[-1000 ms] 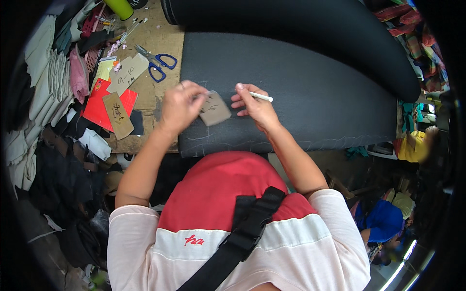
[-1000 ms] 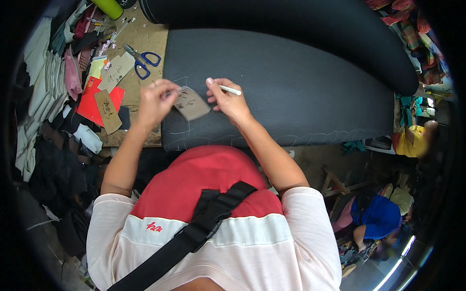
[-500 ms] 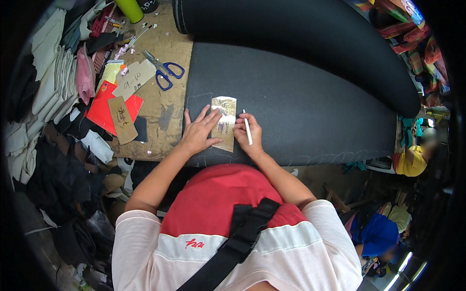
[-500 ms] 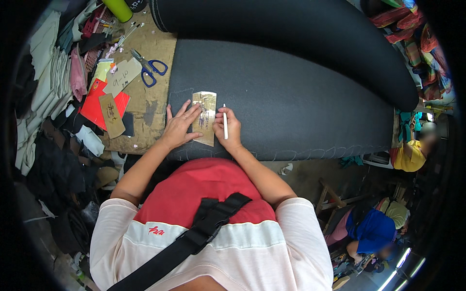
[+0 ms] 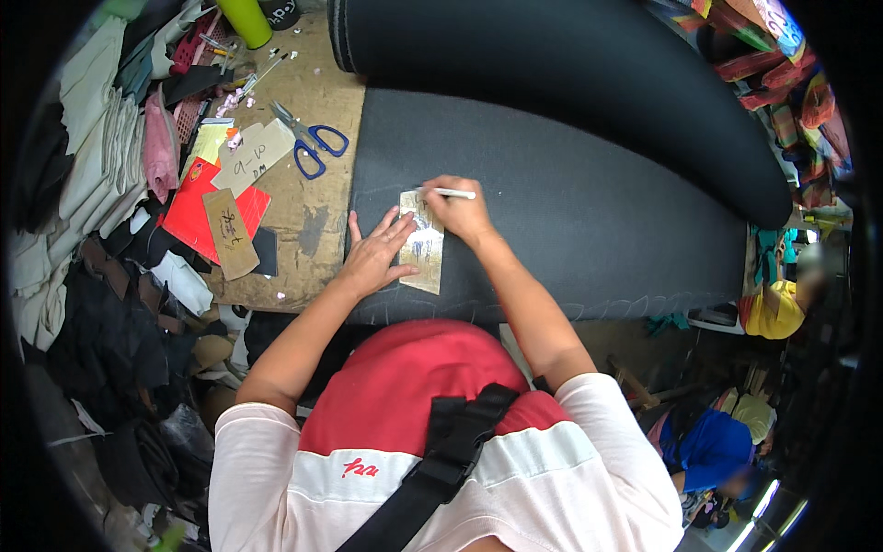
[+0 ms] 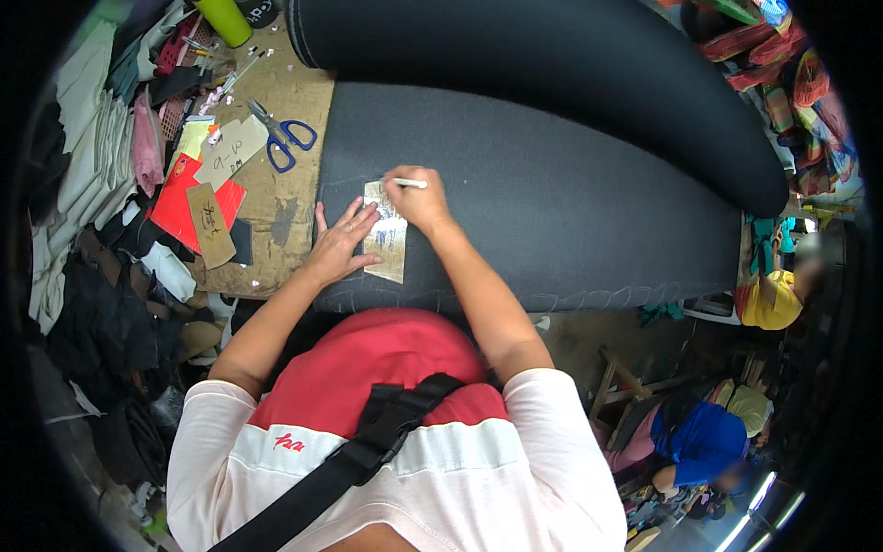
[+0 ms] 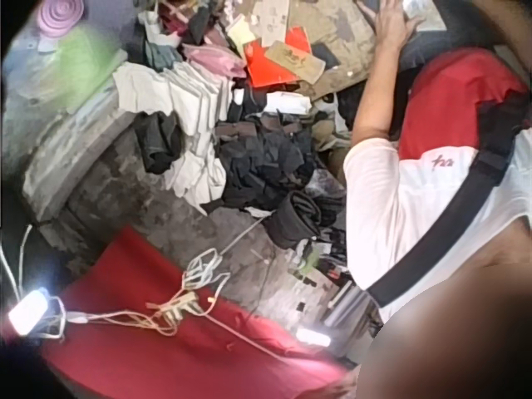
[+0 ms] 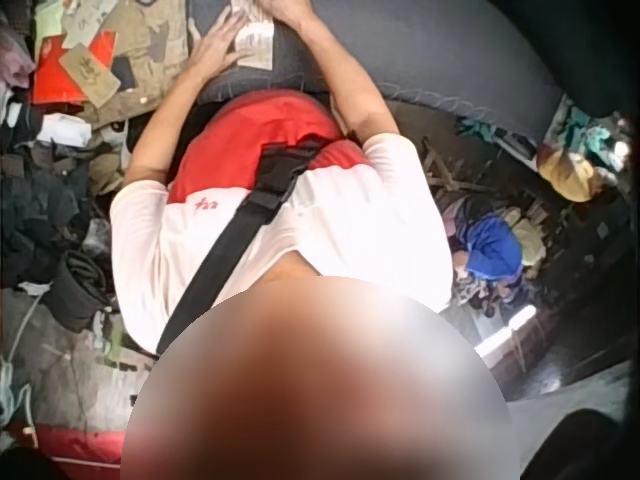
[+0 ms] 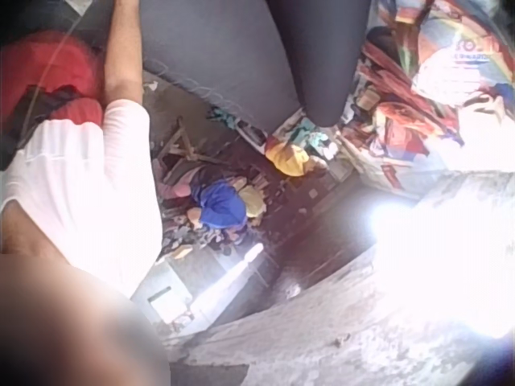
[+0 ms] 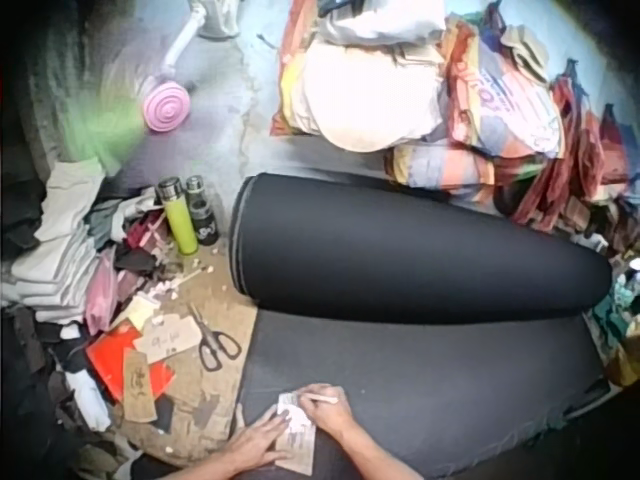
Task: The person uses a small rectangular template and a white marker to draw repeated rectangular outlines on a large roll of dark fabric. They repeatedly reposition the template and trace its edges to create a grid of marked sections on the fabric surface.
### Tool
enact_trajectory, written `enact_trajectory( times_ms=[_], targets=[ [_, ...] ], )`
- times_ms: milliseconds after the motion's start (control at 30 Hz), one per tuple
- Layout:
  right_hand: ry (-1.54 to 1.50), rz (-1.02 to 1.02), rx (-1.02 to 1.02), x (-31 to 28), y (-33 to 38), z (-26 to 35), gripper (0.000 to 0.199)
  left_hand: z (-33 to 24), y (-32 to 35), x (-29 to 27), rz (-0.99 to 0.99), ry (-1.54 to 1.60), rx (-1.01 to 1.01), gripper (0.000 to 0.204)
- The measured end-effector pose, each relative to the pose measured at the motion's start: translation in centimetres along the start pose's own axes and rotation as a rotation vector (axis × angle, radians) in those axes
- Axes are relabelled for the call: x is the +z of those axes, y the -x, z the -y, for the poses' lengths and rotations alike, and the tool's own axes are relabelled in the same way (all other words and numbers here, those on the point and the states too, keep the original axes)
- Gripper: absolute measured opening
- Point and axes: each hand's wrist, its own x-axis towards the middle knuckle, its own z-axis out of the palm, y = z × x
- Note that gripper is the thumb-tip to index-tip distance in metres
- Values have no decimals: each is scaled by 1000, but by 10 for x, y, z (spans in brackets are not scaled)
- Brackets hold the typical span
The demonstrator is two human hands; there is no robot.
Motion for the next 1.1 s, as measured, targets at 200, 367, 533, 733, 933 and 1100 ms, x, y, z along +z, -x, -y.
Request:
enact_trajectory(
  times_ms=[200, 367, 533, 733, 933, 1100],
  targets=[
    [241, -133, -187, -15, 35, -10, 14, 1, -2, 4, -8, -6, -24, 79],
    [326, 291, -140, -26, 121, 9, 10, -5, -3, -5, -21, 36, -37, 75],
    [-42, 513, -314, -19, 118, 15, 16, -22, -28, -30, 96, -37, -179, 67],
    [226, 508, -264, -16, 123, 16, 14, -36, -49, -42, 294, -75, -270, 67],
    [-213, 163, 191, -83, 126, 13, 23, -55, -47, -56, -213, 208, -191, 37],
    [-1344, 79, 551, -118, 98, 6, 37, -99, -30, -56, -590, 322, 454, 17]
  ],
)
